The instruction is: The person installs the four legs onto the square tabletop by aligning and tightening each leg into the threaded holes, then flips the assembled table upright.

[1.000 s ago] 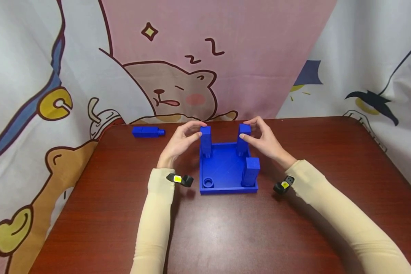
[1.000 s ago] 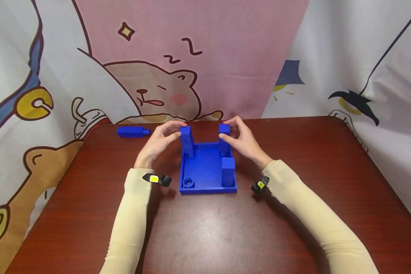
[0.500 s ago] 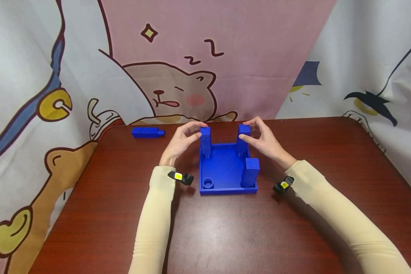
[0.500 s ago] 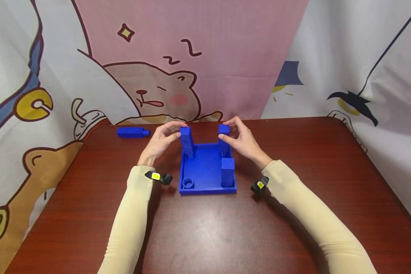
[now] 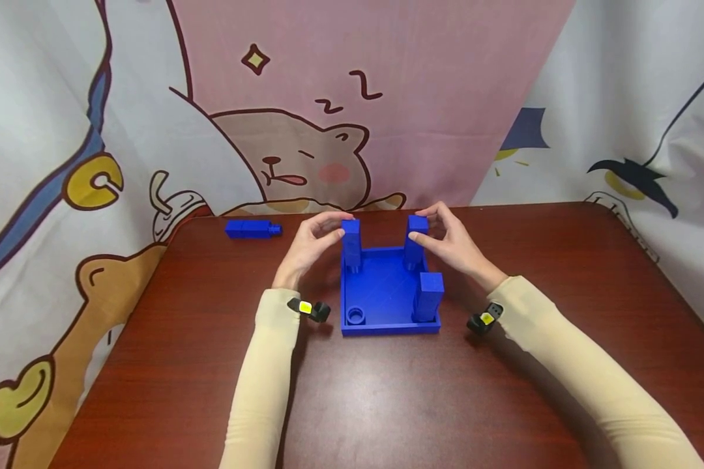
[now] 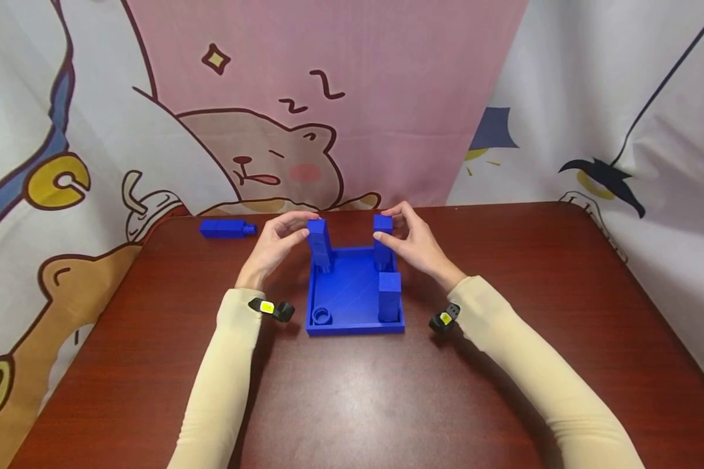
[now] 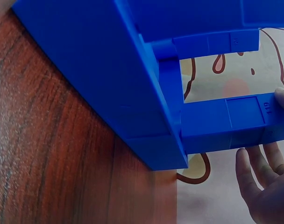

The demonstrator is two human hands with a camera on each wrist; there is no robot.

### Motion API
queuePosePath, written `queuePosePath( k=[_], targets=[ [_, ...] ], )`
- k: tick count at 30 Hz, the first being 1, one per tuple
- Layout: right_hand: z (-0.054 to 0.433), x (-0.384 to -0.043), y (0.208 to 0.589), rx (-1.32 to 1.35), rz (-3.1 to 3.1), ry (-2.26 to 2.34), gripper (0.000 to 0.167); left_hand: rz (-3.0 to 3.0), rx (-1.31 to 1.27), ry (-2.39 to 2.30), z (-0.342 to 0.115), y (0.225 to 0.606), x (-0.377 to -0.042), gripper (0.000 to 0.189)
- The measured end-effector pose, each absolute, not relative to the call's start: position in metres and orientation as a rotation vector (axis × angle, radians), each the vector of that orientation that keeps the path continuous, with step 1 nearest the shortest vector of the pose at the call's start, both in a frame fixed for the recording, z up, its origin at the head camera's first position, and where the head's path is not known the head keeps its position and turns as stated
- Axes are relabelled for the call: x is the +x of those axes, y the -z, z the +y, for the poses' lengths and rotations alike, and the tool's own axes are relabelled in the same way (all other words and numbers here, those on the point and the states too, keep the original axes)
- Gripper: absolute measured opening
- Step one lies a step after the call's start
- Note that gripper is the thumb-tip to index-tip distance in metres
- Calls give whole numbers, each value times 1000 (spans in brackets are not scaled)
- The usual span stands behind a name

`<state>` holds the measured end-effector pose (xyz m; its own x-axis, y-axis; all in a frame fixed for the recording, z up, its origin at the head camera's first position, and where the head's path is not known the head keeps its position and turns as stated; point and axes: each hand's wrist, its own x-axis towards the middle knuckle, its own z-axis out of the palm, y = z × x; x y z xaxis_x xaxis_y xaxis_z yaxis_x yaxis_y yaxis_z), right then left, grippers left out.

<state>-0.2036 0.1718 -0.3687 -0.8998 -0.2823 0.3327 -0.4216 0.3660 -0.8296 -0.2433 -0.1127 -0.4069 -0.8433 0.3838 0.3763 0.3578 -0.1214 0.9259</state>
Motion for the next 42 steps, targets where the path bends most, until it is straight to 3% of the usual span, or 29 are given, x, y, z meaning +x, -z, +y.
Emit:
queuePosePath(
  k=[14,37,42],
  targets=[
    [173,-203,371,652,-2471,-1588,35,2127,838,-2227,-150,413,-242,33],
    [173,-206,372,642,-2439,-1633,35,2333,373,-2307,-227,447,-245,33],
    [171,-206,373,652,-2438,-1629,36,2241,156,-2508,-250,455,-247,31]
  ],
)
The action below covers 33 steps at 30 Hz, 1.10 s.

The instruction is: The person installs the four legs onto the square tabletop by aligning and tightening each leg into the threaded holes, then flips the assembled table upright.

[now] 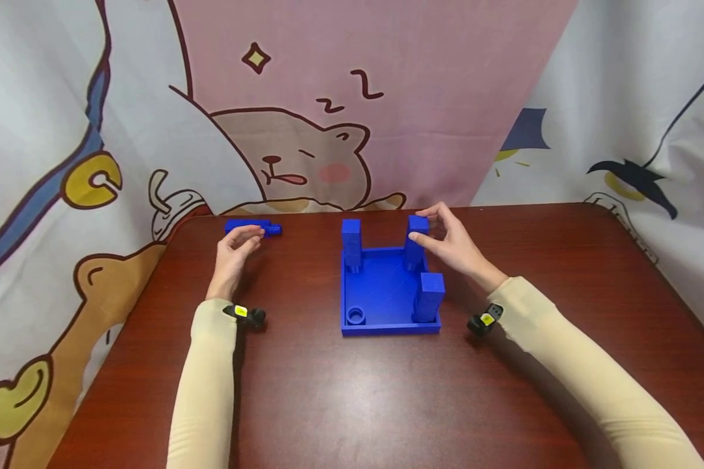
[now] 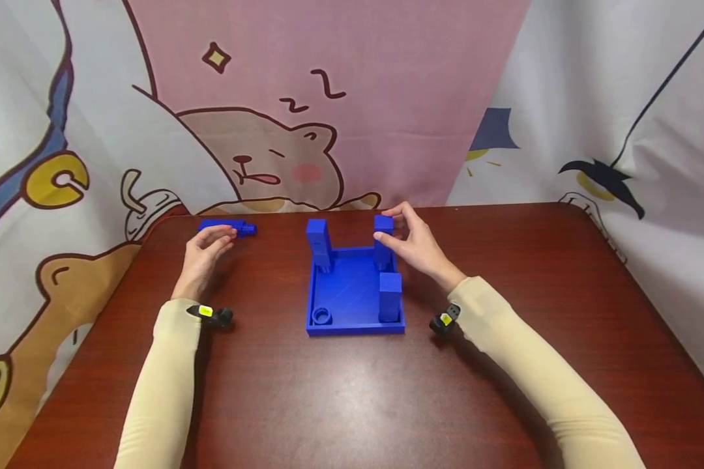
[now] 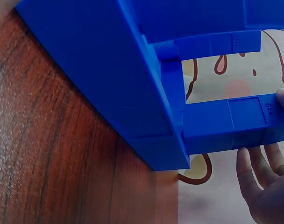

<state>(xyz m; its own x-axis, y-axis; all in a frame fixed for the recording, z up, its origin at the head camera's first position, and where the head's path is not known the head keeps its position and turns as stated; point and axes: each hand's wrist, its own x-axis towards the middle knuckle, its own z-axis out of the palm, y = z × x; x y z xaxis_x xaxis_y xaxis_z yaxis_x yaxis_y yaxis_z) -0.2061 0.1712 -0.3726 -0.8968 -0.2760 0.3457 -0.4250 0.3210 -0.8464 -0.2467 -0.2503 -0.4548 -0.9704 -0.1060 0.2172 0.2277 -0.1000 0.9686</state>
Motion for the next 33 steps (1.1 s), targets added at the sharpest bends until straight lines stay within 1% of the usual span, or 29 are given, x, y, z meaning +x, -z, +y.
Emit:
queuePosePath(
  k=[4,7,9,13,18,25,28,33],
  targets=[
    [172,-206,372,655,-2452,-1611,36,-1814,54,2182,-268,459,-249,31],
    [171,-205,371,650,-2462,-1607,36,-1846,173,2102,-280,458,-248,30],
    [171,-204,370,646,-2464,-1612,37,-1883,238,2033,-287,458,-250,28],
    [170,-203,369,642,-2461,-1618,37,-1936,327,1921,-299,461,-256,32],
    [170,-203,369,636,-2460,-1619,36,-2059,332,1905,-302,461,-263,52],
    [169,-204,371,639,-2454,-1640,36,-2317,224,1854,-300,459,-267,76],
    [170,-203,371,631,-2456,-1649,36,-2420,199,1798,-300,459,-268,80],
    [171,-203,370,631,-2469,-1639,36,-2504,171,1750,-300,459,-270,80]
  ],
)
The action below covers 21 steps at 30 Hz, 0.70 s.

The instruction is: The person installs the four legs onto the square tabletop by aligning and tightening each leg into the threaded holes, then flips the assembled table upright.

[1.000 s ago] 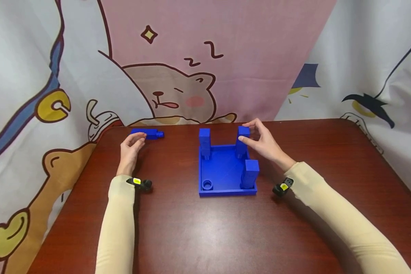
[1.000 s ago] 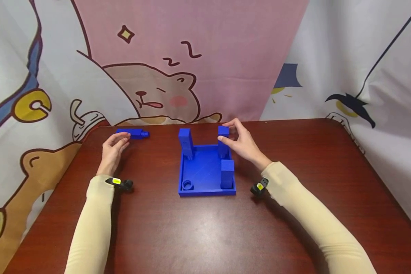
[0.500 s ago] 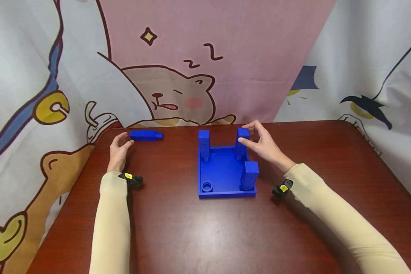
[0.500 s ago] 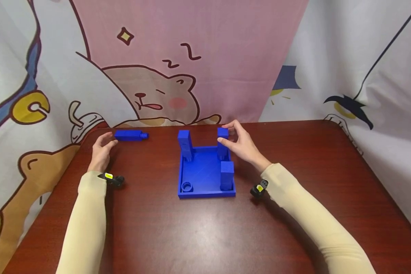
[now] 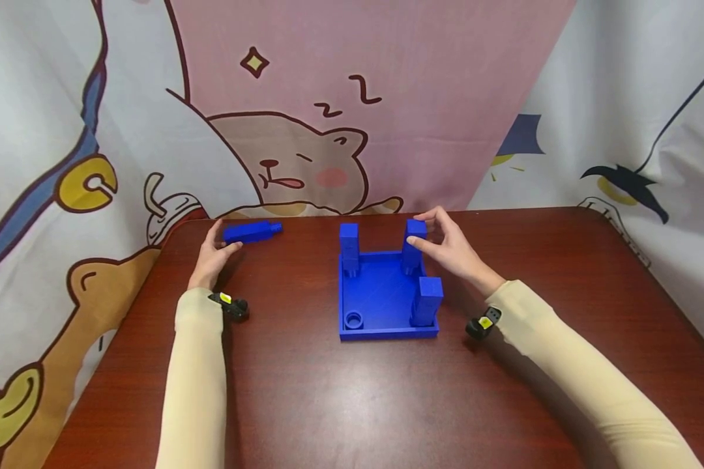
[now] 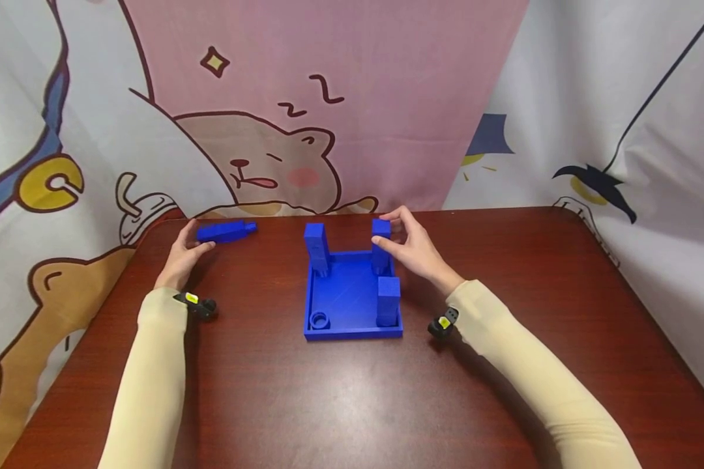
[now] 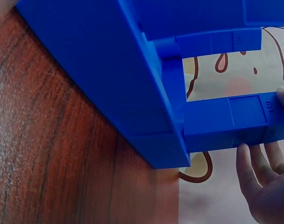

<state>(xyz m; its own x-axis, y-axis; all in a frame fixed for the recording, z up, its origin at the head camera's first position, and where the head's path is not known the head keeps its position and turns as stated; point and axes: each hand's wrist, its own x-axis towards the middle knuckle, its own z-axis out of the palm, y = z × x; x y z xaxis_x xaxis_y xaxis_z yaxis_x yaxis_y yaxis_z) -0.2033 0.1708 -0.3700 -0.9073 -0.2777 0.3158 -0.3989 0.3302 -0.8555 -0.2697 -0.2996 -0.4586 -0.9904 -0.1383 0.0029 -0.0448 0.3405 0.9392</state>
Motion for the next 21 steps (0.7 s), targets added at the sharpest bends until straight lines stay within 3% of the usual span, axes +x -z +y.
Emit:
queuePosePath(
  k=[11,21],
  targets=[
    [168,-205,370,655,-2443,-1623,36,-2366,303,1744,-299,461,-264,47],
    [170,-204,372,655,-2439,-1623,37,-2101,290,1821,-294,466,-260,40]
  ],
)
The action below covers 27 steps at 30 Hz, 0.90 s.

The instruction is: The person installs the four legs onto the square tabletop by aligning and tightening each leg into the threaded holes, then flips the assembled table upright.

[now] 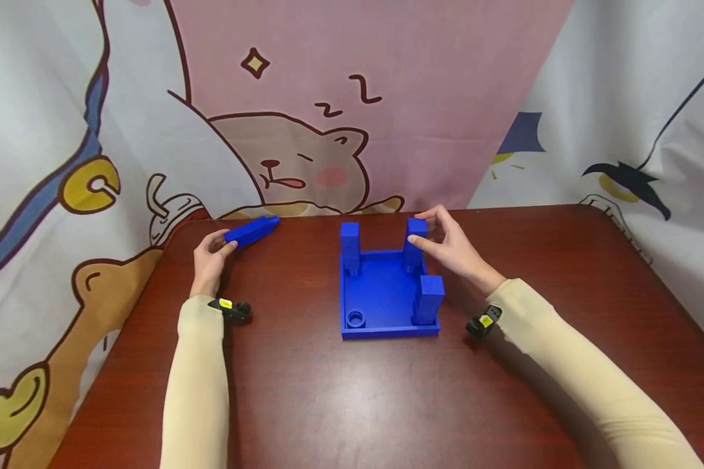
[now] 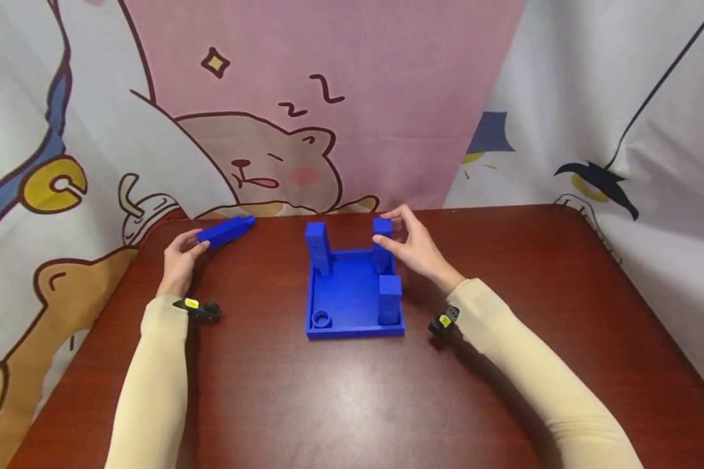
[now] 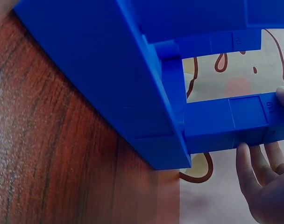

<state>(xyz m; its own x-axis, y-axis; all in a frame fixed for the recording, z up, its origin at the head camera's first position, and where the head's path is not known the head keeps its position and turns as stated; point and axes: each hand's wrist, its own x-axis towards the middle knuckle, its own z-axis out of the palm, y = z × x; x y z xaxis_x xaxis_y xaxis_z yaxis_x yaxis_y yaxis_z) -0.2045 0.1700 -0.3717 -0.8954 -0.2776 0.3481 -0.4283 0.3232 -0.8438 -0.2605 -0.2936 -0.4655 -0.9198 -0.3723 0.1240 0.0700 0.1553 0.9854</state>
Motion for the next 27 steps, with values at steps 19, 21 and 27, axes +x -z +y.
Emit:
queuePosePath(
  k=[19,21,27],
  targets=[
    [175,-212,380,692,-2498,-1474,38,-1828,94,2032,-278,459,-242,39],
    [179,-219,388,690,-2501,-1465,38,-1836,91,2025,-276,456,-240,39],
    [187,-230,400,703,-2491,-1485,38,-1846,15,2042,-266,446,-230,37]
  ],
)
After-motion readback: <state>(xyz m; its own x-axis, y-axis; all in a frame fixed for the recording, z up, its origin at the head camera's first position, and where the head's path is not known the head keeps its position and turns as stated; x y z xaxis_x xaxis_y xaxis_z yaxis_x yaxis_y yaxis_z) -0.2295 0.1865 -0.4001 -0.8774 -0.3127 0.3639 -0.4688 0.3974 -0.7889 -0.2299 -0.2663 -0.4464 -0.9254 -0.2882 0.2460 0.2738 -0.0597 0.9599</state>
